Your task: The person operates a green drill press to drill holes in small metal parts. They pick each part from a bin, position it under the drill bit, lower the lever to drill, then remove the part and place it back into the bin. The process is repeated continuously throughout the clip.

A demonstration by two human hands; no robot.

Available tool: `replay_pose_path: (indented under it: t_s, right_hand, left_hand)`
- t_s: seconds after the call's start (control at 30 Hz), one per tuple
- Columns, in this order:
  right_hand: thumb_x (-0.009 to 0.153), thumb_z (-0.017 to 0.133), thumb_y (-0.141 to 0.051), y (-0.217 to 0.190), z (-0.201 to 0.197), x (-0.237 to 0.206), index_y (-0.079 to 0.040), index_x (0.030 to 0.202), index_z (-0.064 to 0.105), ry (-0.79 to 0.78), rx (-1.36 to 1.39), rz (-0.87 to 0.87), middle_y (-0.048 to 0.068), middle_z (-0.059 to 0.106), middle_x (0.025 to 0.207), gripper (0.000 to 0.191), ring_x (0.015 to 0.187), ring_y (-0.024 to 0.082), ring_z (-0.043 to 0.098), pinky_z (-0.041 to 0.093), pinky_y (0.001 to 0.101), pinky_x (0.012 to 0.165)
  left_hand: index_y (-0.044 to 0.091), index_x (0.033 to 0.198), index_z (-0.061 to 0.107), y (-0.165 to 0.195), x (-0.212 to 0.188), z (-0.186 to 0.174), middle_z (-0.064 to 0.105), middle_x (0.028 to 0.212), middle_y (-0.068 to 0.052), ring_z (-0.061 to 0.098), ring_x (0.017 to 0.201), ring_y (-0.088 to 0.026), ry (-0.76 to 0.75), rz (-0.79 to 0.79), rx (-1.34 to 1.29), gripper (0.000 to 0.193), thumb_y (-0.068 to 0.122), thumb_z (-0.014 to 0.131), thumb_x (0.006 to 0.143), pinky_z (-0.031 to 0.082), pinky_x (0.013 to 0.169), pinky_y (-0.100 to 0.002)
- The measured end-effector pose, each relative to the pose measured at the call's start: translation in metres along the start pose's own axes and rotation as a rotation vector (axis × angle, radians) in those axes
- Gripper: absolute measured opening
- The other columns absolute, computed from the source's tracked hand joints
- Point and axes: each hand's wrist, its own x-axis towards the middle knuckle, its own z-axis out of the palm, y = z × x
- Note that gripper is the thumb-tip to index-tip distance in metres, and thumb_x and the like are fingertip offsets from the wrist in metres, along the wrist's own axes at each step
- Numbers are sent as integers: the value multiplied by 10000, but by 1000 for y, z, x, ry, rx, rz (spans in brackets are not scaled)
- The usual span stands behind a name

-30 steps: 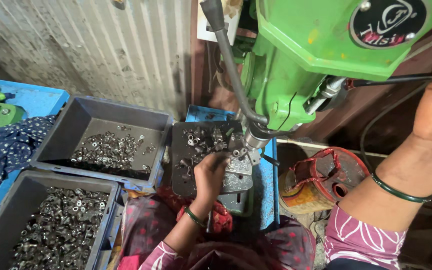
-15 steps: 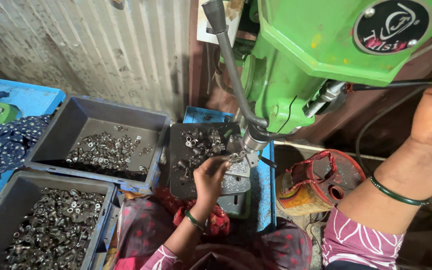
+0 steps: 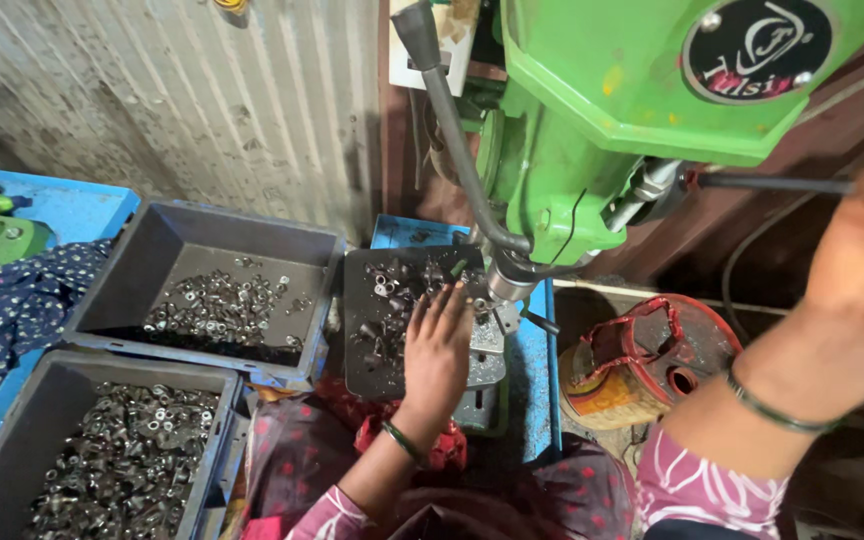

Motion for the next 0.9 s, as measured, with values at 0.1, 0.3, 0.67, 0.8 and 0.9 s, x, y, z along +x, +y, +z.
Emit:
replay_pose_path:
  t_s: [0.1,0.3,0.67,0.8,0.9]
  right_hand:
    - [1053,474,-439,1,9,-50,-187,853,496,73,45,-143,-36,352,698,322,634,112,345,394,274,749]
    - [1053,473,-439,15,9,-100,-190,854,497,176,113,-313,-38,351,697,319,635,112,343,393,274,751]
    - [1048,484,-470,11,8,-98,-174,848,453,151,75,-294,-22,352,708,359,587,112,344,375,279,725]
    - [1001,505,-498,11,-4,-94,-182,850,448,82,39,-304,-28,364,700,355,593,113,368,412,285,726]
    - [1020,505,-445,14,-17,-69,-191,822,457,70,-35,-285,-42,360,717,326,591,87,349,376,277,713]
  left_hand:
    - [4,1379,596,5,0,-1,504,1541,-145,452,1437,-308,-87,-53,47,506,108,603,884,287,1217,-516]
    - [19,1388,592,-3,9,0,504,1514,-156,438,1432,-315,-125,-76,2,524,114,620,874,277,1218,-506]
    - [102,1443,590,-9,3,-14,463,1566,-178,464,1404,-354,31,-193,-237,564,35,625,885,327,1204,-447]
    - [78,1261,619,-36,5,-32,521,1453,-166,484,1334,-382,206,-340,-189,471,106,716,801,382,1117,-487]
    - [122,977,689,-48,15,-35,633,1311,-94,545,1255,-336,180,-357,-32,225,193,788,789,414,1039,-511]
